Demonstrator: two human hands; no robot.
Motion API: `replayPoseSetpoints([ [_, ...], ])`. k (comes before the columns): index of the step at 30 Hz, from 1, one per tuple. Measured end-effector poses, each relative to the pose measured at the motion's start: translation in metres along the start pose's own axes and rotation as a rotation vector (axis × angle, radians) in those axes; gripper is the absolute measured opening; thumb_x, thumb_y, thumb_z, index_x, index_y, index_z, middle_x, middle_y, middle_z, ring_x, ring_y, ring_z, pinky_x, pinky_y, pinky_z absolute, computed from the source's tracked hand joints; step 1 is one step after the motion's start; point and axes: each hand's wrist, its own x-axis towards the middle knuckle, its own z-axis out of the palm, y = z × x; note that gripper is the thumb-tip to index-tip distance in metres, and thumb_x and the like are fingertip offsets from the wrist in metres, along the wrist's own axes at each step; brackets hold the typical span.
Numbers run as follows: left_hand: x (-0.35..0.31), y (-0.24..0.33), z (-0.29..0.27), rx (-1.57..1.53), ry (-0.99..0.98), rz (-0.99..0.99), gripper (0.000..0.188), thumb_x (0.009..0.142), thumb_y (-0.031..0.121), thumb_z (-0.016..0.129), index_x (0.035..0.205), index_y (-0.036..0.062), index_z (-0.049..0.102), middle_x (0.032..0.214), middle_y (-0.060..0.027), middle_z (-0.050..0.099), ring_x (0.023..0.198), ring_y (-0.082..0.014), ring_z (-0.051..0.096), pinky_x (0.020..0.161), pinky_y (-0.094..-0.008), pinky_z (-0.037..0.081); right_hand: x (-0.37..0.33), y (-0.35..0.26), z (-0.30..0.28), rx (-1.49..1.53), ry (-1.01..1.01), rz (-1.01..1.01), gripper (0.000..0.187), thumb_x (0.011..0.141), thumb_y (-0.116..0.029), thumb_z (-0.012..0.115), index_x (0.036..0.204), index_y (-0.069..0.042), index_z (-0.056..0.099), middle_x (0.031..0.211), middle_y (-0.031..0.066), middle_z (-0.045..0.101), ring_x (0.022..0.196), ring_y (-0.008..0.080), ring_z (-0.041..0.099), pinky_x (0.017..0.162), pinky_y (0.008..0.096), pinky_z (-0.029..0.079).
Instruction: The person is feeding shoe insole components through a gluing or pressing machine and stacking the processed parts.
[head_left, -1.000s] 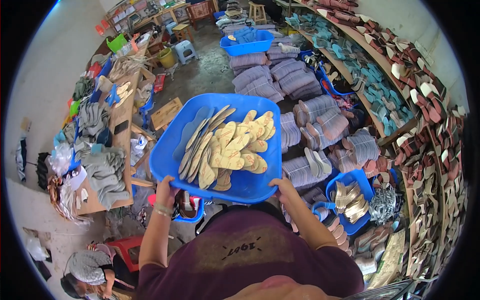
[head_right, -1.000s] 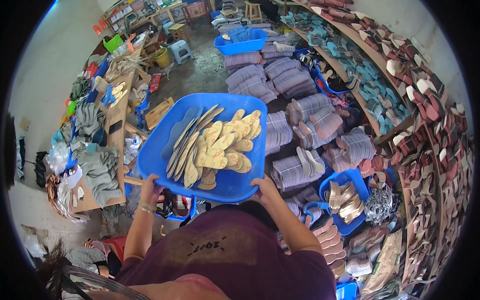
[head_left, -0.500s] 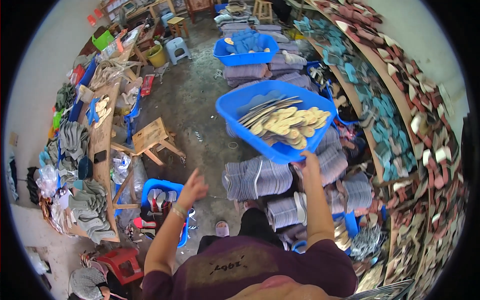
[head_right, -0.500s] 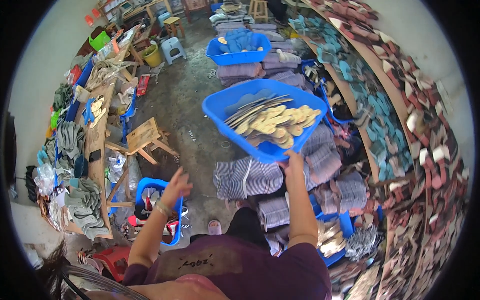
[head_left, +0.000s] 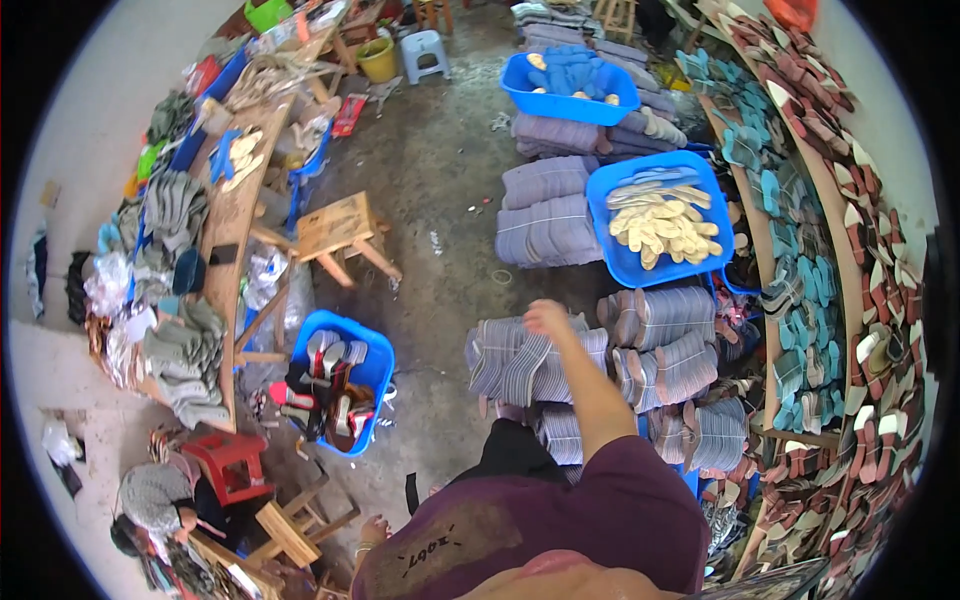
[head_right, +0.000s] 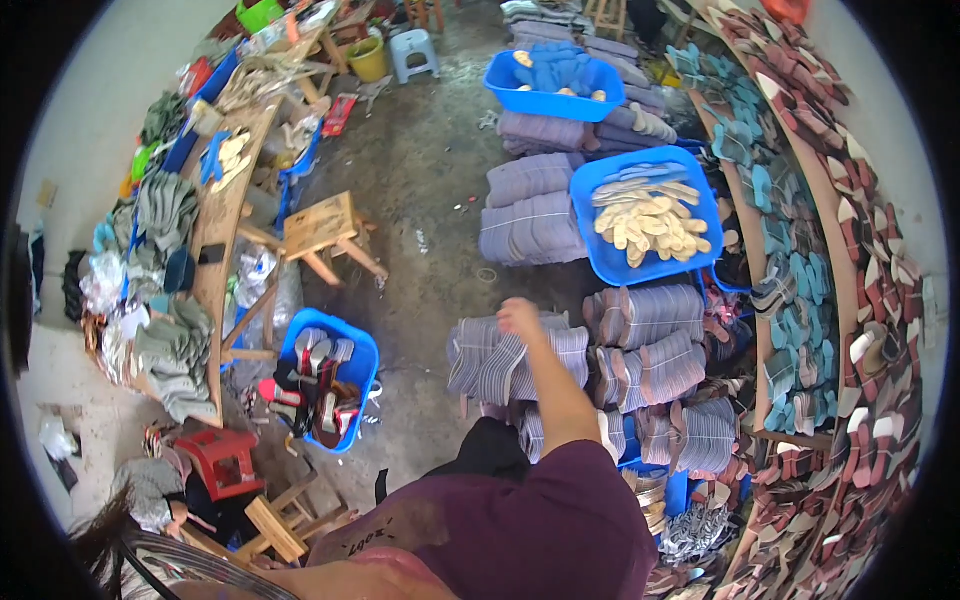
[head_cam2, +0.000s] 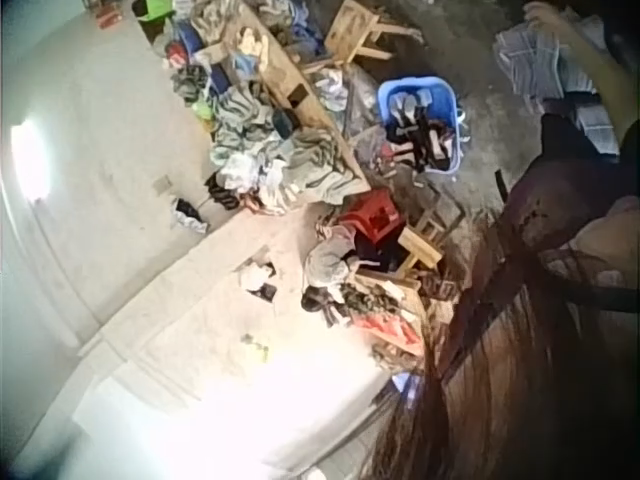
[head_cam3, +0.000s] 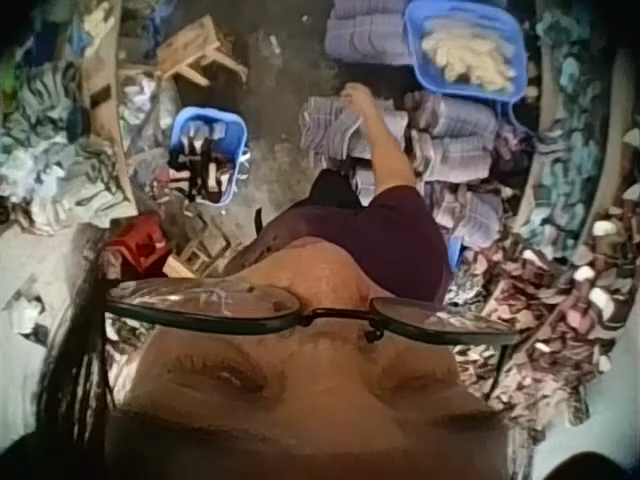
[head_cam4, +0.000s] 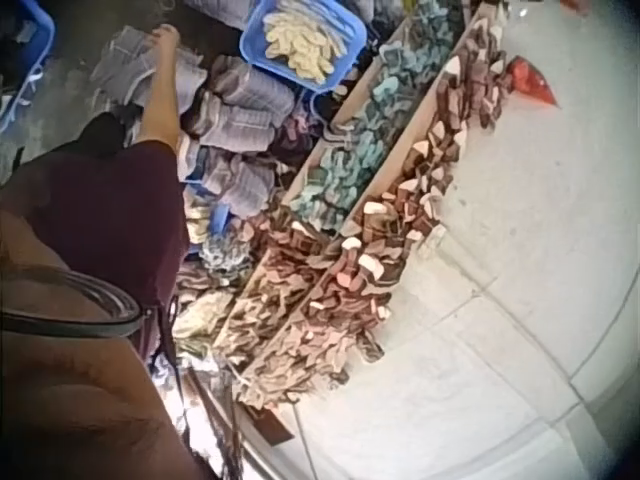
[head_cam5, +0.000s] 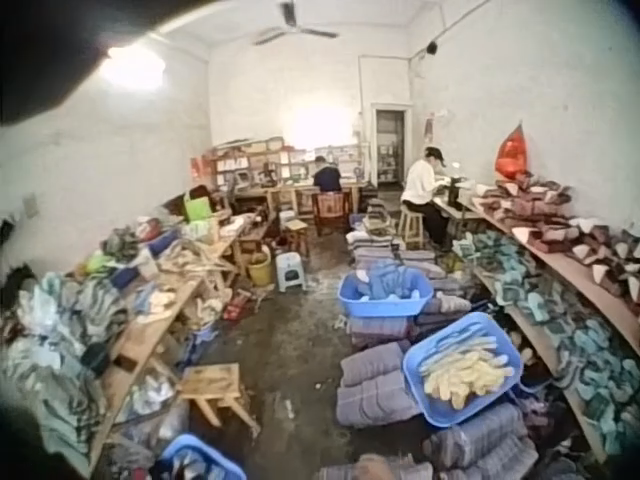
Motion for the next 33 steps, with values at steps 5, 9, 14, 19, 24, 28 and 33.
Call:
replayPoseSetpoints([
  [5, 0.017, -0.108, 0.025, 0.587, 0.356, 0.727, 0.017, 0.083, 0.016, 0.054, 0.094, 0.0056, 0.062, 0.093, -0.0163, 0.062, 0.086, -0.0299, 0.061, 0.074, -0.0404, 0.050, -0.089, 0.146, 0.224, -0.677, -0.524, 0.439, 0.036, 0.080, -0.020, 0.063, 0.114, -0.010, 0.056, 0.084, 0.0062, 0.065, 0.068, 0.0161, 0.063, 0.055, 0.0301, 0.052],
  [9, -0.001, -0.201, 0.046, 0.502, 0.298, 0.654, 0.016, 0.083, 0.016, 0.053, 0.092, 0.0065, 0.062, 0.091, -0.0161, 0.062, 0.084, -0.0303, 0.060, 0.073, -0.0409, 0.050, -0.156, 0.222, 0.356, -0.957, -0.947, 0.348, 0.041, 0.076, -0.015, 0.059, 0.116, -0.007, 0.056, 0.080, 0.0057, 0.063, 0.061, 0.0135, 0.060, 0.050, 0.0295, 0.050],
  [14, -0.030, -0.309, 0.078, 0.192, 0.436, 0.400, 0.014, 0.083, 0.014, 0.051, 0.090, 0.0079, 0.062, 0.089, -0.0156, 0.061, 0.082, -0.0311, 0.060, 0.071, -0.0418, 0.050, -0.215, 0.289, 0.411, -0.990, -0.951, 0.202, 0.035, 0.078, -0.014, 0.060, 0.111, -0.004, 0.059, 0.084, 0.0053, 0.064, 0.063, 0.0104, 0.060, 0.052, 0.0262, 0.049],
  [19, -0.086, -0.435, 0.118, -0.170, 0.596, 0.100, 0.014, 0.083, 0.013, 0.049, 0.087, 0.0091, 0.062, 0.087, -0.0153, 0.061, 0.080, -0.0316, 0.060, 0.070, -0.0425, 0.049, -0.308, 0.349, 0.460, -1.268, -1.037, 0.220, 0.029, 0.083, -0.016, 0.059, 0.109, -0.005, 0.060, 0.084, 0.0070, 0.065, 0.063, 0.0132, 0.062, 0.056, 0.0283, 0.050],
  [24, -0.127, -0.515, 0.183, -0.143, 0.828, -0.119, 0.015, 0.084, 0.013, 0.045, 0.084, 0.0093, 0.060, 0.081, -0.0118, 0.063, 0.078, -0.0320, 0.061, 0.071, -0.0429, 0.049, -0.402, 0.446, 0.523, -1.559, -1.706, -0.154, 0.028, 0.084, -0.021, 0.061, 0.107, -0.004, 0.061, 0.087, 0.0115, 0.066, 0.068, 0.0152, 0.064, 0.062, 0.0315, 0.049],
  [28, -0.134, -0.505, 0.168, -0.817, 0.828, -0.327, 0.046, 0.093, 0.034, 0.037, 0.071, 0.0050, 0.065, 0.078, -0.0164, 0.065, 0.077, -0.0346, 0.062, 0.076, -0.0437, 0.046, -0.405, 0.533, 0.543, -1.609, -1.833, -0.093, 0.027, 0.085, -0.016, 0.060, 0.110, -0.006, 0.060, 0.074, 0.0049, 0.062, 0.057, 0.0112, 0.055, 0.051, 0.0264, 0.044],
  [33, -0.208, -0.543, 0.142, -1.101, 0.973, -0.553, 0.035, 0.091, 0.027, 0.040, 0.082, 0.0071, 0.067, 0.087, -0.0176, 0.065, 0.086, -0.0359, 0.061, 0.080, -0.0429, 0.047, -0.465, 0.628, 0.598, -1.943, -1.980, 0.140, 0.026, 0.082, -0.009, 0.060, 0.107, -0.005, 0.061, 0.078, 0.0050, 0.064, 0.059, 0.0110, 0.059, 0.049, 0.0255, 0.047],
])
